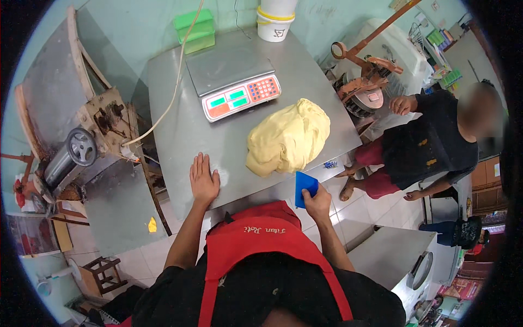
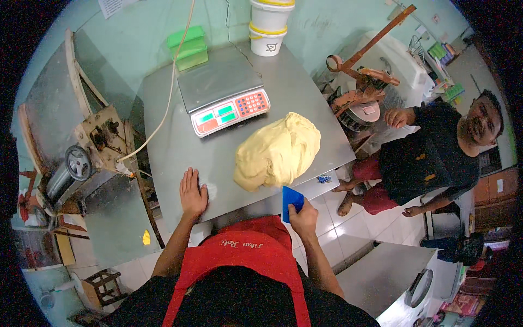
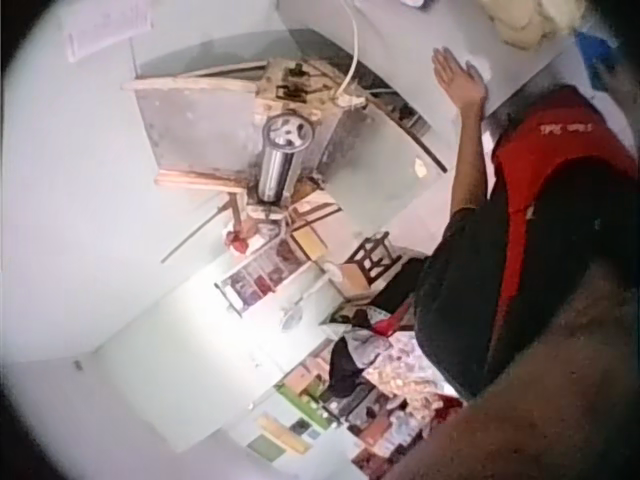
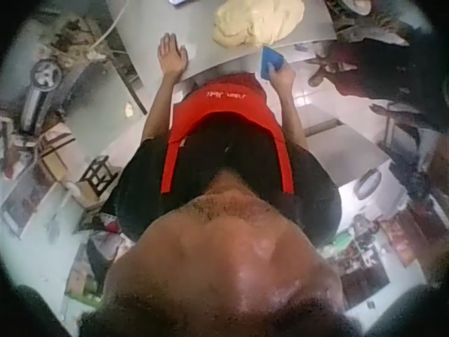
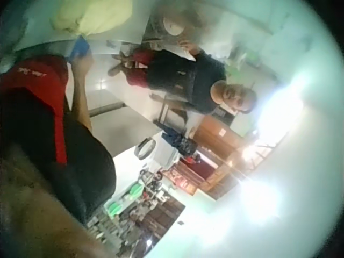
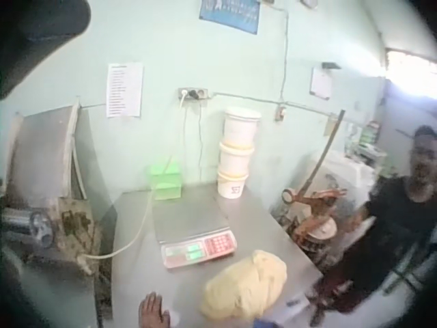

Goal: The person kneads a large mass of yellow dough, feeds it through a dough sheeter multiple times to flatten it, and cleans the machine with a blue scraper. They then weigh a portion of the dough on a digital scale and cut it into smaller pieces.

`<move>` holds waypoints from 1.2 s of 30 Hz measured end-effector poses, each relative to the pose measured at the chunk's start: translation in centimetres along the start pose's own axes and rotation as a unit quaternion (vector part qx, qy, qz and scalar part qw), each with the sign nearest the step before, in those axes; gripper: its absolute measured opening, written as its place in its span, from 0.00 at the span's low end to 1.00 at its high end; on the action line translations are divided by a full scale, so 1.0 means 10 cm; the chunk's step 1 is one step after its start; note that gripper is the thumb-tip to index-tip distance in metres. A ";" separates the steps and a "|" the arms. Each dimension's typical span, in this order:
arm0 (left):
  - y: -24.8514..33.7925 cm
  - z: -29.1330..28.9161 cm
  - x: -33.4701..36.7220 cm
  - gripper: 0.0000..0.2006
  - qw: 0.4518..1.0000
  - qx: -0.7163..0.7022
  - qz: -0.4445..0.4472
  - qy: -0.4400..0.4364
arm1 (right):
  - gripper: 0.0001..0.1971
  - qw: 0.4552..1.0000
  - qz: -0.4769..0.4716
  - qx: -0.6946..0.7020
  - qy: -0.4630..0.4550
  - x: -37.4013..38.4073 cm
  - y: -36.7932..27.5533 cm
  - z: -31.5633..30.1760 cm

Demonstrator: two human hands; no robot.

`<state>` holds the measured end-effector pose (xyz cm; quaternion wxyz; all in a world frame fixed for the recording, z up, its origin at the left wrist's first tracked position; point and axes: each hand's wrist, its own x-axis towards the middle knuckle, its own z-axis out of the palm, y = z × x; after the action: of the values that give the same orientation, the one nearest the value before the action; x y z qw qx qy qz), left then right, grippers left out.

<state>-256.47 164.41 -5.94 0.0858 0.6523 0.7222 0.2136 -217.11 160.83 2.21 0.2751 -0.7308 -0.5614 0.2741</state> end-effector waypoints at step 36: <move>1.38 -0.43 0.45 0.40 0.993 -0.076 0.050 -0.069 | 0.15 0.953 -0.245 -0.035 -0.174 2.12 -1.34 0.46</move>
<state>-246.27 168.78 4.37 0.1738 0.6926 0.6625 0.2263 -224.67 184.81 6.55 0.2057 -0.5208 -0.7718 0.3012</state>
